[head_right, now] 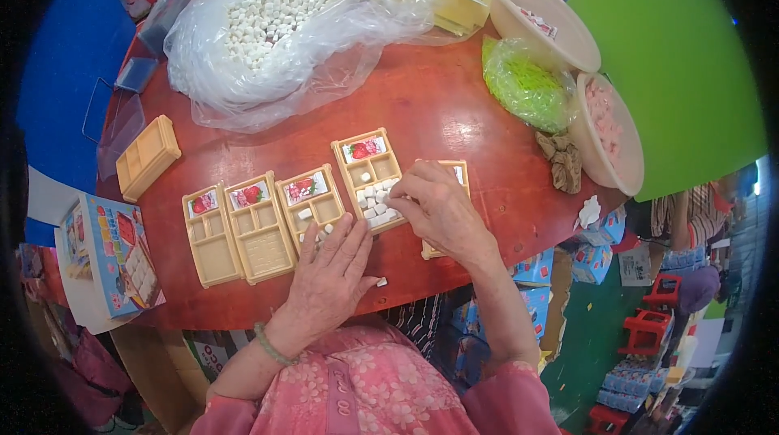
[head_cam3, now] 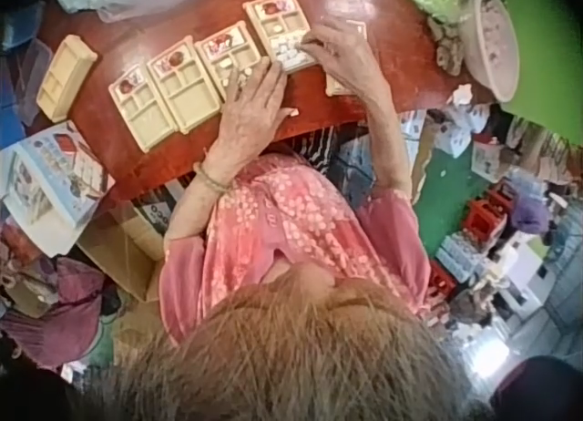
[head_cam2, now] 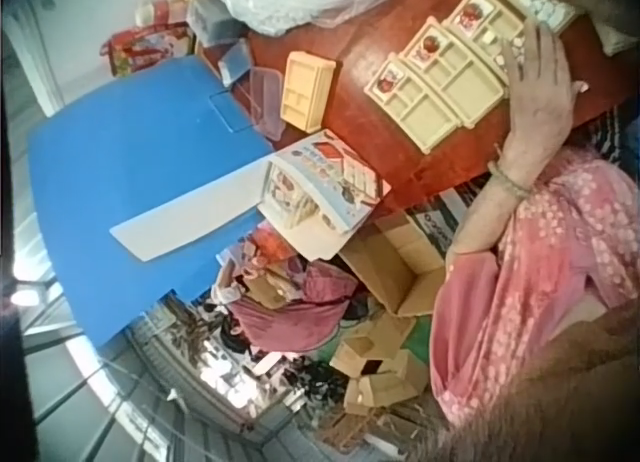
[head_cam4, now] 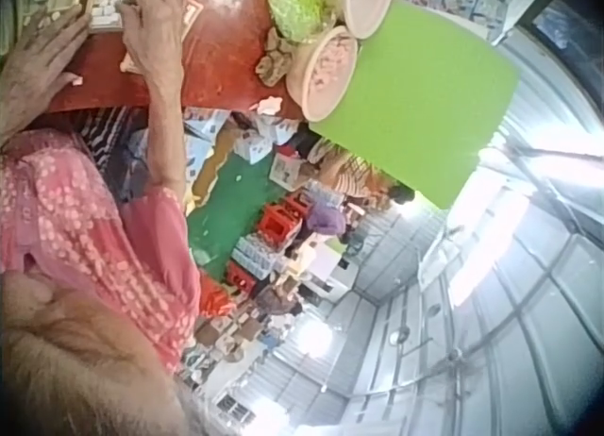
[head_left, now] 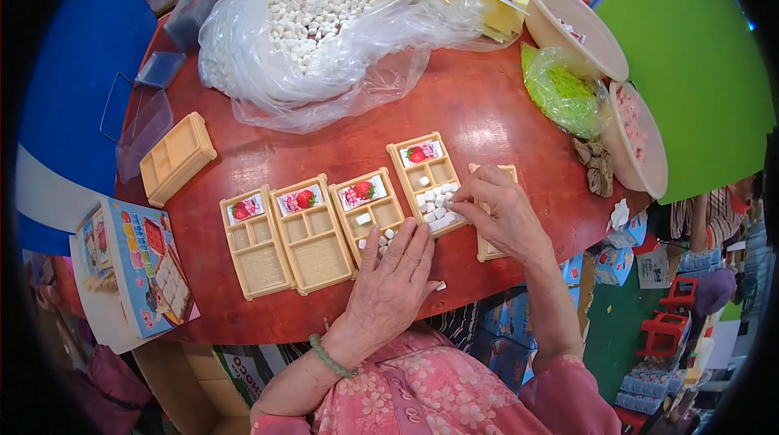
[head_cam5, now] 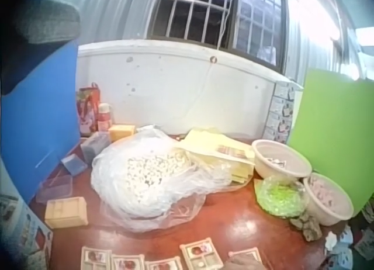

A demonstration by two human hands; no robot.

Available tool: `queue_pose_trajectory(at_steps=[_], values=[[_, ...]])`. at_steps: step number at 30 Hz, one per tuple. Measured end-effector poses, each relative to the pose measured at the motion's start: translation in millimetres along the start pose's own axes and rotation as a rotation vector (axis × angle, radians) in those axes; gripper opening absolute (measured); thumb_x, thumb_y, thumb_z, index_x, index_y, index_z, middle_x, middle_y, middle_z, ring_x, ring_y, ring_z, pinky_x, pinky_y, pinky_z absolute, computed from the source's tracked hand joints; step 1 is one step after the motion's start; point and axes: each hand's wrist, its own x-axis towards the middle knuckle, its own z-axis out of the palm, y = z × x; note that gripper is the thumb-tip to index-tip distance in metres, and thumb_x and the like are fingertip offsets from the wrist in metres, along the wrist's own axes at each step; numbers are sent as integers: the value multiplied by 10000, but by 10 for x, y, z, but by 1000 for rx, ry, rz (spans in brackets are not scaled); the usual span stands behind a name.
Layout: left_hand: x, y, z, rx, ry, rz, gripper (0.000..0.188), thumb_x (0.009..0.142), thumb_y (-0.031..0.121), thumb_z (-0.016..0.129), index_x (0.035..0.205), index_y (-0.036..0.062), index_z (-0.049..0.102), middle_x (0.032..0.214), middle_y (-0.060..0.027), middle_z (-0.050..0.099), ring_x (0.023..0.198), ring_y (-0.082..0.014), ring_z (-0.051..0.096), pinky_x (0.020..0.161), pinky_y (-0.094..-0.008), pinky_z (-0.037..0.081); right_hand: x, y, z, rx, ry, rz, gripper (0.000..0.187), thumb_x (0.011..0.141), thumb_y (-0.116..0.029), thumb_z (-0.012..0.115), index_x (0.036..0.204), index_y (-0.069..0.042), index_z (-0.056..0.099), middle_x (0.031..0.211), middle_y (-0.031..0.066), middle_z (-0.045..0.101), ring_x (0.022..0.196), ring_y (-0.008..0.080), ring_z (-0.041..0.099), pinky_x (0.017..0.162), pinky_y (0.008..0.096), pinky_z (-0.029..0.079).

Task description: Placing small white blocks into miniature plastic toy furniture units and organizing them on a workbench.

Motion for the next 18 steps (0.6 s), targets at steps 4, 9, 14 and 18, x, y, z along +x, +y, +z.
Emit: queue_pose_trajectory(at_steps=[4,9,14,18], values=[[2,28,-14,-11,23,-18,696,791,298,778,1370,-20,559,1511,-148,476,1463,-304,375,1198,-583,223,-92,128,91,-52,-19,-105,96,809,-57,752,863,-10,687,875,115,640,878,305,609,791,405,491],[4,20,-15,-13,29,-20,702,788,298,781,1374,-15,552,1511,-142,476,1465,-300,373,1197,-593,220,-111,39,79,-100,-24,-80,94,810,-62,751,861,-12,689,880,113,651,900,300,616,814,409,492],[25,1,-3,16,18,-9,672,852,375,722,1379,-9,561,1505,-151,476,1486,-288,330,1209,-600,178,-151,18,54,-85,-10,-57,82,811,-63,744,857,-20,691,887,111,654,919,297,620,834,416,488],[41,-7,-4,8,10,-1,672,847,374,724,1378,-6,564,1503,-135,482,1481,-281,335,1200,-620,179,-146,0,47,-94,-46,-62,66,822,-65,727,861,-23,694,884,110,657,914,299,629,845,409,485]])
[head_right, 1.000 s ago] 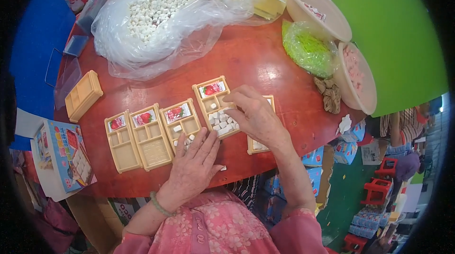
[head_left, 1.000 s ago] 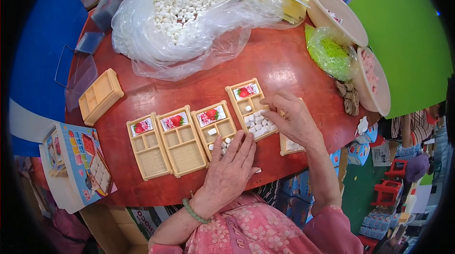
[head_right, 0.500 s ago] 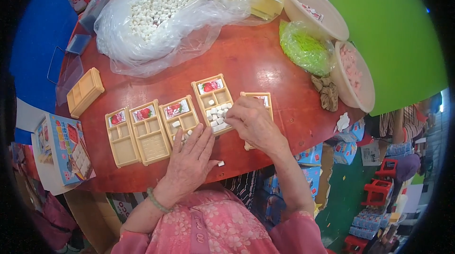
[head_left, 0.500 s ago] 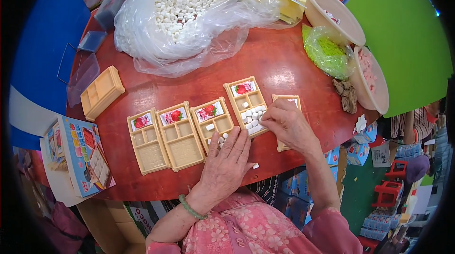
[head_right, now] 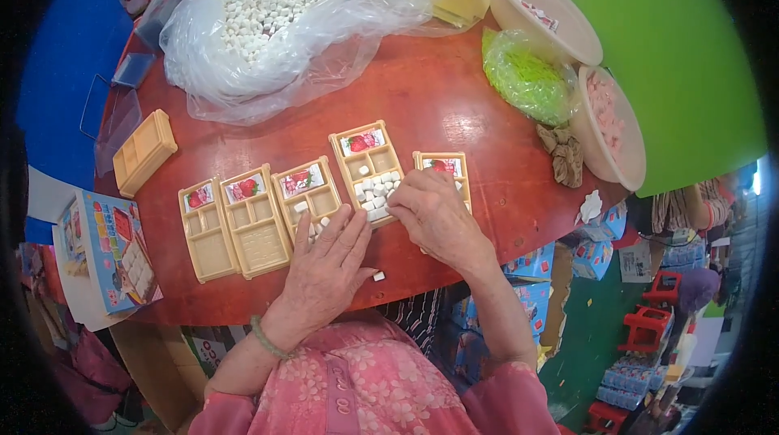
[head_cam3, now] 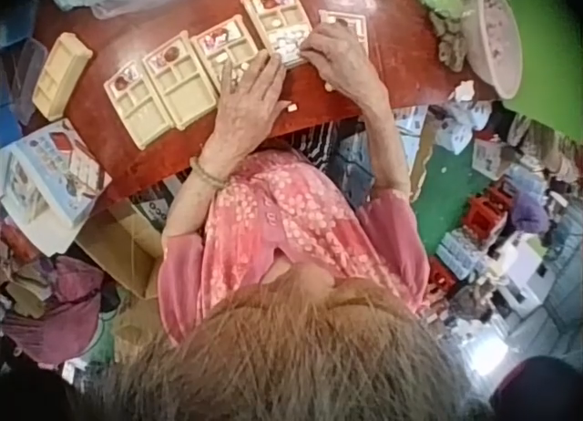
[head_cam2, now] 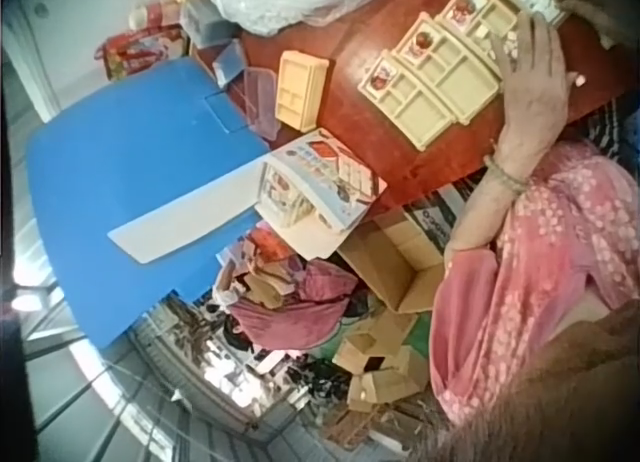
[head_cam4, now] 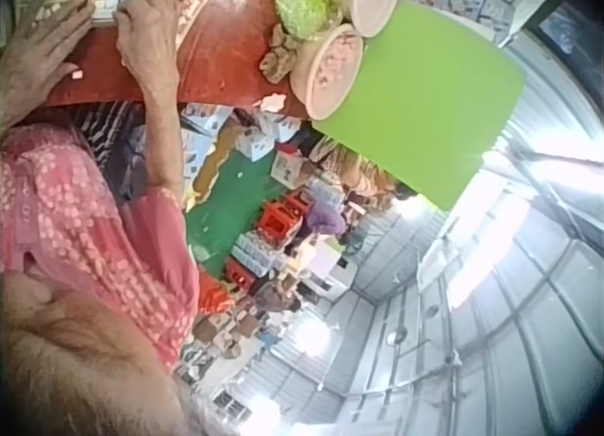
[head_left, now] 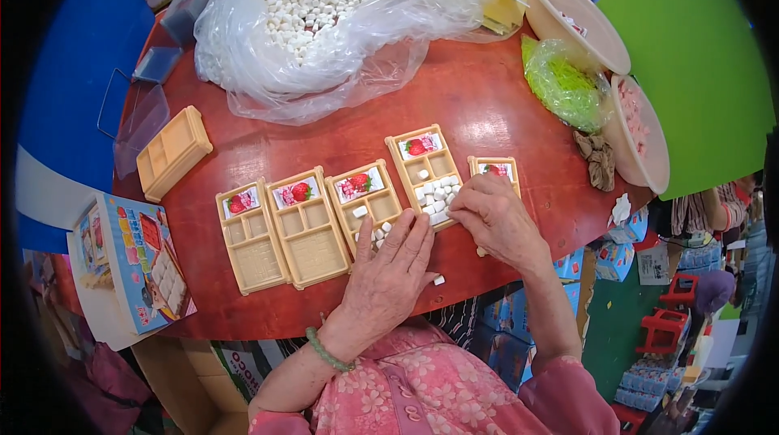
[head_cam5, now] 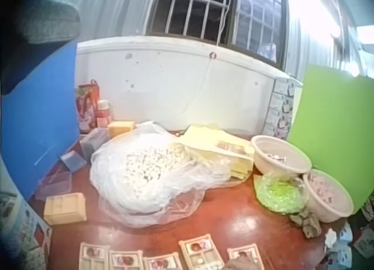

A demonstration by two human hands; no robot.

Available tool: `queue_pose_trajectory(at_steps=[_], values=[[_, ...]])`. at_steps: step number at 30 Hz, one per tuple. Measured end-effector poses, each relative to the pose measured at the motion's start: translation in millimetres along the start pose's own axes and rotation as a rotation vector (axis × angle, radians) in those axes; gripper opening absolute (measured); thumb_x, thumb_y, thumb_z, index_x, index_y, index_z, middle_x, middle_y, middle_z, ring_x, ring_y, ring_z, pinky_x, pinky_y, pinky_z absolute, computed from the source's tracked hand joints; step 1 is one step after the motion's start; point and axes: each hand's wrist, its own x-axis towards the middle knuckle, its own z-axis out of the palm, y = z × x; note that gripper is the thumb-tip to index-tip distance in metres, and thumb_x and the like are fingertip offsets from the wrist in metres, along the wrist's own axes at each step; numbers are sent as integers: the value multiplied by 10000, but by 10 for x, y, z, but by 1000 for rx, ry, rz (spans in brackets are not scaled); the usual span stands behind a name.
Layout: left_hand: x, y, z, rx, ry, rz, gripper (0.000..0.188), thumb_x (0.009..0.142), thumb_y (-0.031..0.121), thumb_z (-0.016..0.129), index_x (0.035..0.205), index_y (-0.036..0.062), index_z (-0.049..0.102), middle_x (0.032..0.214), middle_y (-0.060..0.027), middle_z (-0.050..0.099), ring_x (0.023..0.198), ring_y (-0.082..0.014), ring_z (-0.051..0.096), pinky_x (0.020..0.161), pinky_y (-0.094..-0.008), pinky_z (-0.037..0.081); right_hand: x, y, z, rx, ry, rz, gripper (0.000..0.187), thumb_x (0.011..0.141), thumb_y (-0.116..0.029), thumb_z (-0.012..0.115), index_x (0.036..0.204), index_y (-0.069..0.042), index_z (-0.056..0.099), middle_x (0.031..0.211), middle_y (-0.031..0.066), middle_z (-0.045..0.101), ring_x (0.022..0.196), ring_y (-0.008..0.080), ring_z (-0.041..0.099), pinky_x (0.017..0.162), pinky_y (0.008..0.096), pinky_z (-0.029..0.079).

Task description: Placing small white blocks into miniature plastic toy furniture units and organizing them on a workbench.

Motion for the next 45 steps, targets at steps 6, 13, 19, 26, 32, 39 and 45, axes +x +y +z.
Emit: queue_pose_trajectory(at_steps=[6,13,19,26,32,39,45], values=[[-1,16,-9,2,-11,-6,657,849,378,720,1366,-2,578,1503,-120,487,1474,-296,342,1192,-635,176,-36,-34,21,-35,-19,-3,49,830,-50,707,869,-21,700,893,111,667,931,302,633,866,416,478],[2,22,-35,-21,0,1,641,876,363,701,1366,-26,565,1495,-151,489,1471,-317,352,1193,-613,204,-102,-124,9,-82,-26,-2,100,844,-51,712,938,-17,703,965,119,673,961,314,632,885,413,479],[-180,-47,-267,-44,56,-4,550,885,259,691,1323,-53,574,1458,-191,518,1447,-347,397,1184,-560,280,-297,-412,-76,63,-26,-3,181,828,-84,757,986,-27,690,991,119,667,958,321,629,855,418,491],[-601,-182,-440,-97,100,-184,519,843,92,719,1319,-45,565,1441,-203,524,1390,-408,454,1158,-569,330,-518,-499,163,109,-217,-19,201,812,-92,779,976,-30,681,975,106,655,961,319,630,836,406,504],[-725,-236,-442,-111,118,-205,526,846,102,722,1331,-34,569,1437,-193,532,1391,-395,458,1160,-563,328,-324,-589,186,282,-98,13,103,835,-2,728,931,-1,689,883,116,655,844,287,651,730,368,528],[-529,-266,-385,-79,120,-147,493,863,195,710,1288,-36,615,1440,-175,541,1408,-335,448,1166,-538,314,-2,-809,300,244,49,65,104,862,11,718,960,6,682,891,128,664,812,267,669,691,345,533],[-474,-282,-399,-72,89,-122,532,800,144,768,1284,-23,623,1381,-166,586,1361,-348,501,1133,-534,359,123,-789,375,142,-22,-12,106,867,14,709,969,6,684,932,127,669,838,282,678,720,356,540]])
